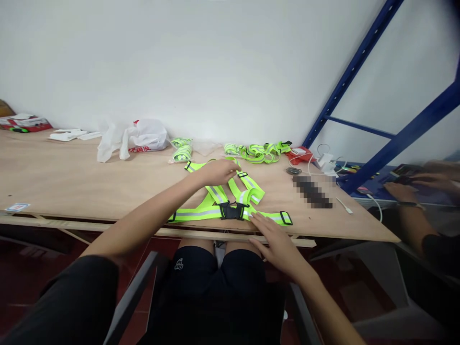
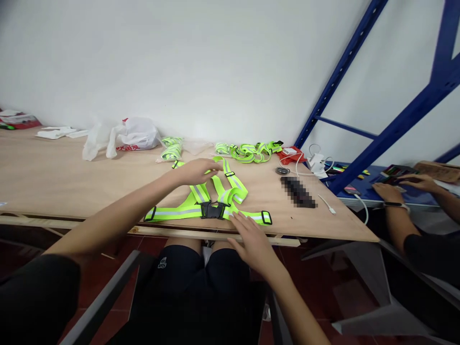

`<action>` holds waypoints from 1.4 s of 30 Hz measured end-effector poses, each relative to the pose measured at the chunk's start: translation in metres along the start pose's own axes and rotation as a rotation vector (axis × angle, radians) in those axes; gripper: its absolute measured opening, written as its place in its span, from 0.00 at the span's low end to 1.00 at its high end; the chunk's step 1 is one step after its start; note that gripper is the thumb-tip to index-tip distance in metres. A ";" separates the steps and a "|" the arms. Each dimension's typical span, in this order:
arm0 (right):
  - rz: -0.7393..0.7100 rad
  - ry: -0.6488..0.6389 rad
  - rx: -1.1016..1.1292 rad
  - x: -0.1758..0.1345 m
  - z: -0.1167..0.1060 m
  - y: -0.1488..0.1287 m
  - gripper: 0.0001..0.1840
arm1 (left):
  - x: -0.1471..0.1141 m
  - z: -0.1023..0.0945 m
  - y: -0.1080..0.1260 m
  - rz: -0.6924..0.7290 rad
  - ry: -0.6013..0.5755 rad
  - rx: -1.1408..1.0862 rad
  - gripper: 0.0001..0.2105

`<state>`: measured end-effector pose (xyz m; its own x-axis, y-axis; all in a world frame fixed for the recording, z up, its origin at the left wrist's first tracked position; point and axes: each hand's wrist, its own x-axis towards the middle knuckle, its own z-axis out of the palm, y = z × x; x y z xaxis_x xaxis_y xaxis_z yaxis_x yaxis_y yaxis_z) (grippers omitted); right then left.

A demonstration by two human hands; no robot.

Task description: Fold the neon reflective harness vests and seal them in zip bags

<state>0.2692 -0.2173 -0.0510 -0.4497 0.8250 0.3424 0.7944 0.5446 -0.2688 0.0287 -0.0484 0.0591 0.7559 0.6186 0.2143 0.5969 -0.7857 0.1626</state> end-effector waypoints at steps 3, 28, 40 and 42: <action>-0.013 -0.031 -0.044 0.000 0.010 0.002 0.32 | 0.055 0.041 -0.006 -0.031 -0.181 0.154 0.24; 0.100 0.109 -0.220 -0.011 0.012 0.003 0.27 | 0.121 0.114 -0.097 -0.353 -0.191 0.066 0.39; 0.045 0.127 -0.353 -0.010 0.024 0.017 0.31 | 0.141 0.135 -0.096 -0.209 -0.140 0.022 0.35; 0.023 0.107 -0.352 -0.010 0.026 0.021 0.36 | 0.140 0.123 -0.094 -0.180 -0.118 0.034 0.34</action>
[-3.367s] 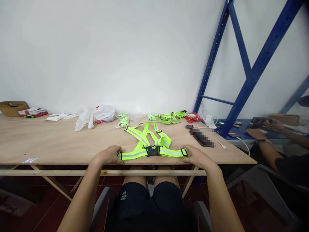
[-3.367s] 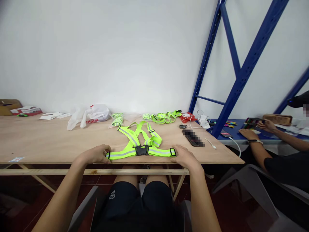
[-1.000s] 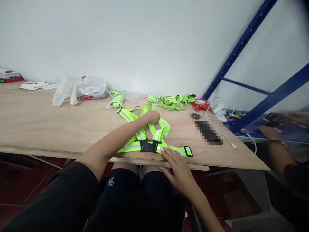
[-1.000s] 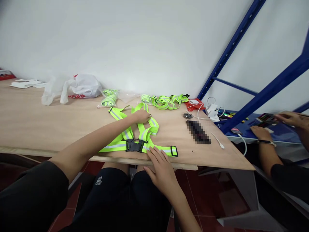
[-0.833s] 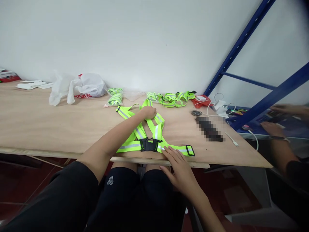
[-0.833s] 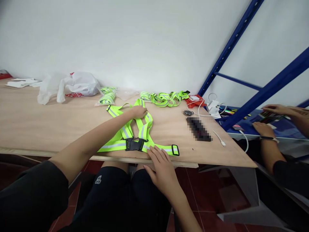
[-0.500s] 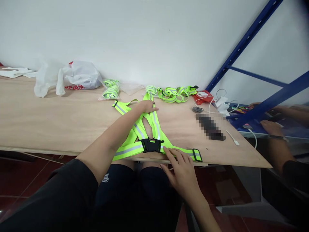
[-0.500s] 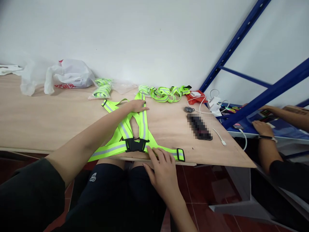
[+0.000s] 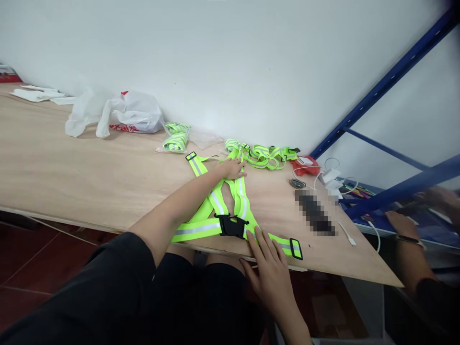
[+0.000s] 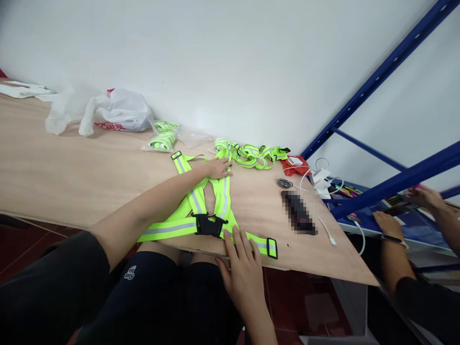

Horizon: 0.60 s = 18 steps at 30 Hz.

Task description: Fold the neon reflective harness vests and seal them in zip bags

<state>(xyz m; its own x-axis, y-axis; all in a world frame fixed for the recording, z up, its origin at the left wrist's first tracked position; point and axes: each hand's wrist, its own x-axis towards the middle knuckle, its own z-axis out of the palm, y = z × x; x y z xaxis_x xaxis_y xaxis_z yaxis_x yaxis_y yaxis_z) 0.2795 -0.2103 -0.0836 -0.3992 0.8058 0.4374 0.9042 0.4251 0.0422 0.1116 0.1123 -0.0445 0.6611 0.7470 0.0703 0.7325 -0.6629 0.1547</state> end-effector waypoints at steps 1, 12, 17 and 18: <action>-0.005 -0.006 0.002 0.000 0.001 0.001 0.38 | -0.003 -0.008 -0.001 0.015 0.018 0.008 0.33; -0.042 -0.058 0.019 0.006 0.005 0.020 0.45 | -0.135 -0.069 -0.100 -0.334 0.227 -0.020 0.25; -0.031 0.028 0.084 0.019 -0.005 0.003 0.44 | -0.160 -0.044 -0.110 -0.308 0.197 -0.058 0.19; -0.057 0.032 0.092 0.022 -0.005 -0.002 0.43 | -0.159 -0.042 -0.109 -0.308 0.205 -0.065 0.19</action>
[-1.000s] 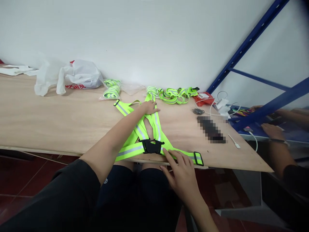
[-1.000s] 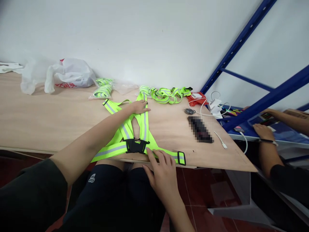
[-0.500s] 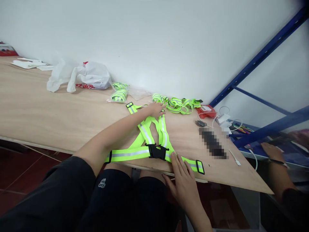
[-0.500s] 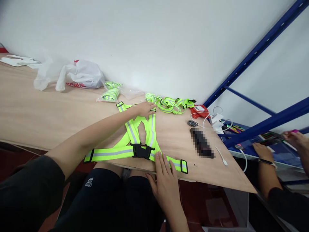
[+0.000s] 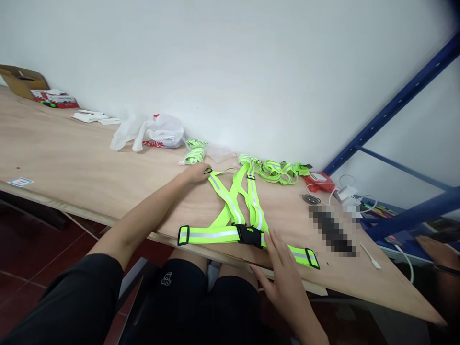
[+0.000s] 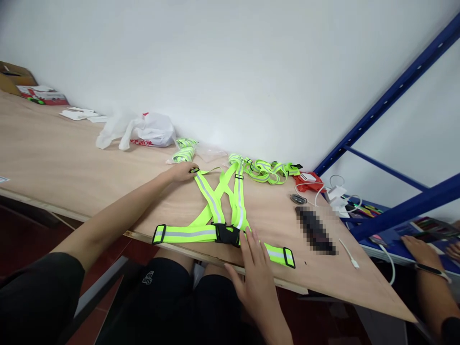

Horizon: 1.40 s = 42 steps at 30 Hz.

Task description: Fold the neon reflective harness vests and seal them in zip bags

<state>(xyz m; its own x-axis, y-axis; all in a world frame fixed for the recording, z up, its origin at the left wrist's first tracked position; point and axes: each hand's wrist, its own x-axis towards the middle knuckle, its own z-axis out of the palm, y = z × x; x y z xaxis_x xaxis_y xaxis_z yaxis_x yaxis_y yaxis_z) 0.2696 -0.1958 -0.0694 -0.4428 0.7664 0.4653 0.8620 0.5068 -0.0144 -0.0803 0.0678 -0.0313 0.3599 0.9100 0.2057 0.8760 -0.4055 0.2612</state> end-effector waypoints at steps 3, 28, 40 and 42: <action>-0.082 -0.018 -0.024 0.005 0.005 -0.010 0.41 | 0.003 0.003 0.003 -0.021 0.027 -0.026 0.19; -0.083 -0.027 -0.123 0.006 0.013 -0.017 0.31 | 0.034 -0.071 0.042 0.175 0.297 0.118 0.17; -0.073 -0.048 -0.131 0.006 0.012 -0.017 0.33 | 0.111 -0.030 0.111 0.274 0.254 0.240 0.16; -0.077 -0.046 -0.137 0.006 0.012 -0.018 0.33 | 0.115 -0.001 0.109 0.215 0.149 0.264 0.17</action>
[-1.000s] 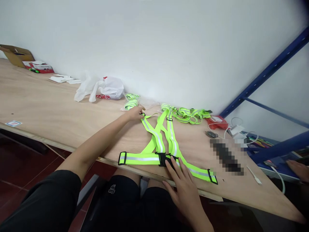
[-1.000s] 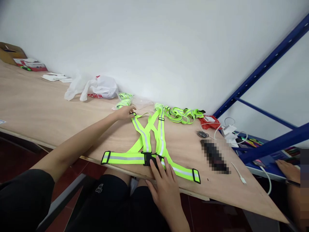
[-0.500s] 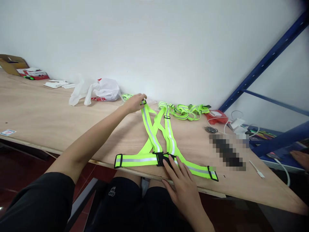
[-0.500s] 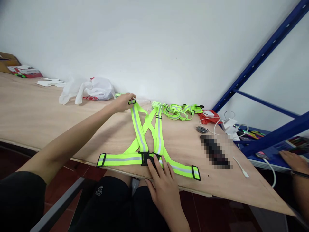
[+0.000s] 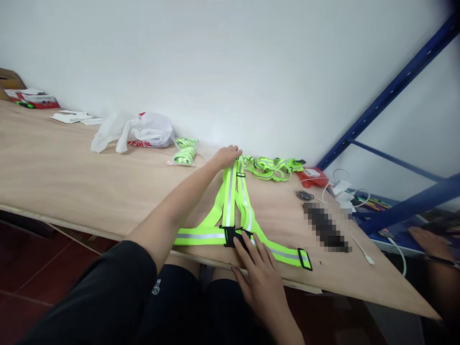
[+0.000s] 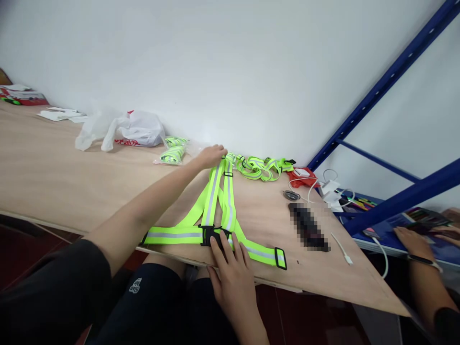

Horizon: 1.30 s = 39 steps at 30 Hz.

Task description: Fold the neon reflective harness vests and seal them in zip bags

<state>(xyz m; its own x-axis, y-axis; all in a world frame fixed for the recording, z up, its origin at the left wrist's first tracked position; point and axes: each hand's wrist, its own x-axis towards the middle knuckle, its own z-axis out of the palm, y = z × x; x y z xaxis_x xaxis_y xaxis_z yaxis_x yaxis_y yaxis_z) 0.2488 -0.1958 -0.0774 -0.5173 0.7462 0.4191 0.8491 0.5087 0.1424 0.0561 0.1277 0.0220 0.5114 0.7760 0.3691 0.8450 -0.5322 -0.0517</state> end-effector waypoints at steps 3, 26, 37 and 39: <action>-0.003 0.011 -0.007 0.000 0.000 -0.001 0.34 | -0.009 0.035 0.003 -0.023 -0.063 -0.008 0.15; 0.009 -0.023 0.048 0.001 0.003 0.003 0.35 | -0.064 0.044 -0.024 -0.206 -0.154 -0.327 0.22; -0.002 0.000 0.013 0.000 0.004 0.003 0.35 | -0.054 0.056 -0.008 -0.261 -0.252 -0.202 0.17; 0.001 -0.001 0.021 0.000 0.004 0.003 0.35 | -0.053 0.060 -0.010 -0.262 -0.293 -0.192 0.19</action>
<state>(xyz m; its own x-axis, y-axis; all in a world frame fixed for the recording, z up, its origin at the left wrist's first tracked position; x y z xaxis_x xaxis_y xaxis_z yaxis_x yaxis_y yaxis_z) 0.2509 -0.1928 -0.0808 -0.5163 0.7472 0.4185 0.8473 0.5167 0.1229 0.0306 0.1123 -0.0525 0.3300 0.9417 0.0661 0.9219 -0.3365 0.1920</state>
